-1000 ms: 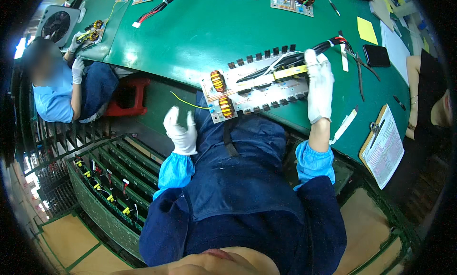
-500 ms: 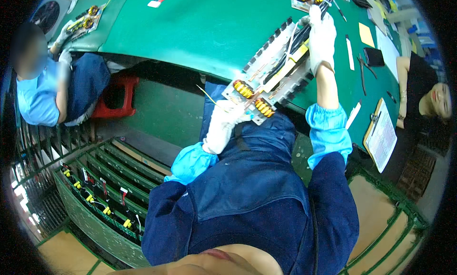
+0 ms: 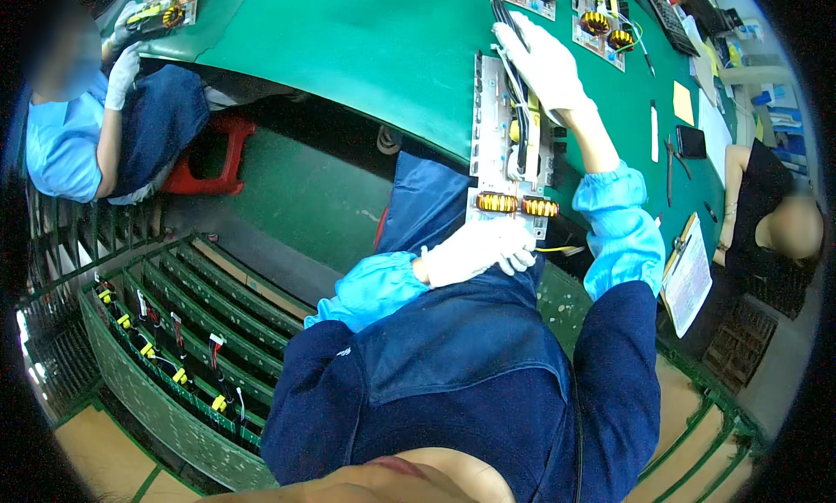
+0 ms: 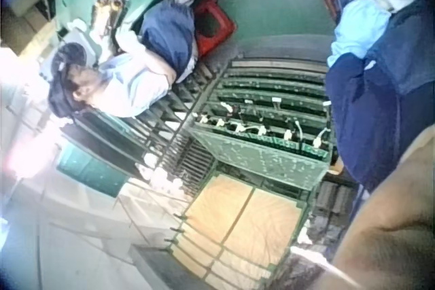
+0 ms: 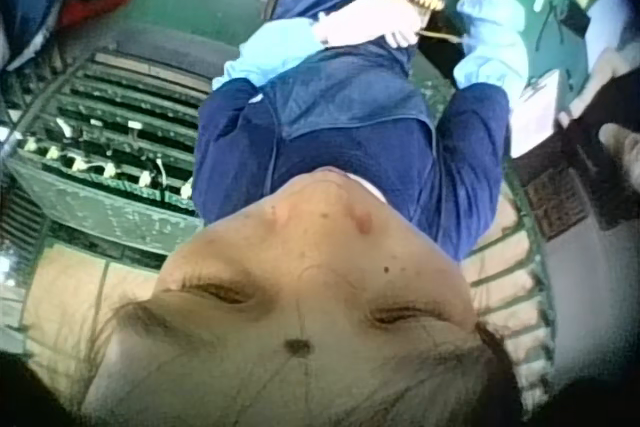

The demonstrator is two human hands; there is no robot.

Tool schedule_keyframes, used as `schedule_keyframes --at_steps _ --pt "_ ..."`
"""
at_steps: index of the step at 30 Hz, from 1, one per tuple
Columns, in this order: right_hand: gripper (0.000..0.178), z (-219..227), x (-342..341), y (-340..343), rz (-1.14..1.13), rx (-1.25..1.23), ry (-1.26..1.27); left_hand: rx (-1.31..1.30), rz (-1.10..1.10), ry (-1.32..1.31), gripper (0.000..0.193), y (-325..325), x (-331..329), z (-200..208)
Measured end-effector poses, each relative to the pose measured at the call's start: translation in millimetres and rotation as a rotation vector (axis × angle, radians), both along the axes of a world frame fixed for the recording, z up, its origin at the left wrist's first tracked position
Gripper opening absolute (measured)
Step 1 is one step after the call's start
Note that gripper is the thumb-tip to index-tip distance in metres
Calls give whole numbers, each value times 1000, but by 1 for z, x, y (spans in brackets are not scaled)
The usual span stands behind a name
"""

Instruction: Assembling electronic components onto a circuit board and installing the finished units into a testing or storage rack.

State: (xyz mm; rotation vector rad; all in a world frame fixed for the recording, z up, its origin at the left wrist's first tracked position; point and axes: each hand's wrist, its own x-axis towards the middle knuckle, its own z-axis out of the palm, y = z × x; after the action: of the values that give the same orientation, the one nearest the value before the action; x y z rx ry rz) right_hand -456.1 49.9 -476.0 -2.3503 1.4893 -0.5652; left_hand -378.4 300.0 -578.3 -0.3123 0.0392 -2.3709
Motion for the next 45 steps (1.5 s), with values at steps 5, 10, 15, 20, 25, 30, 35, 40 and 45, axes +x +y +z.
schedule_keyframes --at_steps 5,10,15,20,25,30,35,40,45 --pt "42 31 -56 69 -145 -51 -172 -161 567 -972 35 -15 61 68" --pt "29 31 -111 160 -539 198 -409 68 708 -1664 39 -37 103 52" --pt "43 15 -150 214 -533 749 -390 -15 213 -1291 53 -32 83 46" --pt "46 11 -146 235 -240 898 -428 39 362 -1091 18 -16 68 5" --pt "50 18 -172 222 -599 876 -497 -27 272 -980 34 -4 22 20" --pt "46 28 -198 210 -836 549 -769 -510 -228 -1308 33 -16 -25 61" --pt "37 24 -189 204 -867 299 -597 -771 72 -1393 30 -57 -13 115" --pt "33 -3 -178 226 -471 101 -337 -1708 909 -1833 52 -150 20 138" --pt "35 -15 -190 242 -444 43 -422 -2263 694 -1892 66 -194 7 122"
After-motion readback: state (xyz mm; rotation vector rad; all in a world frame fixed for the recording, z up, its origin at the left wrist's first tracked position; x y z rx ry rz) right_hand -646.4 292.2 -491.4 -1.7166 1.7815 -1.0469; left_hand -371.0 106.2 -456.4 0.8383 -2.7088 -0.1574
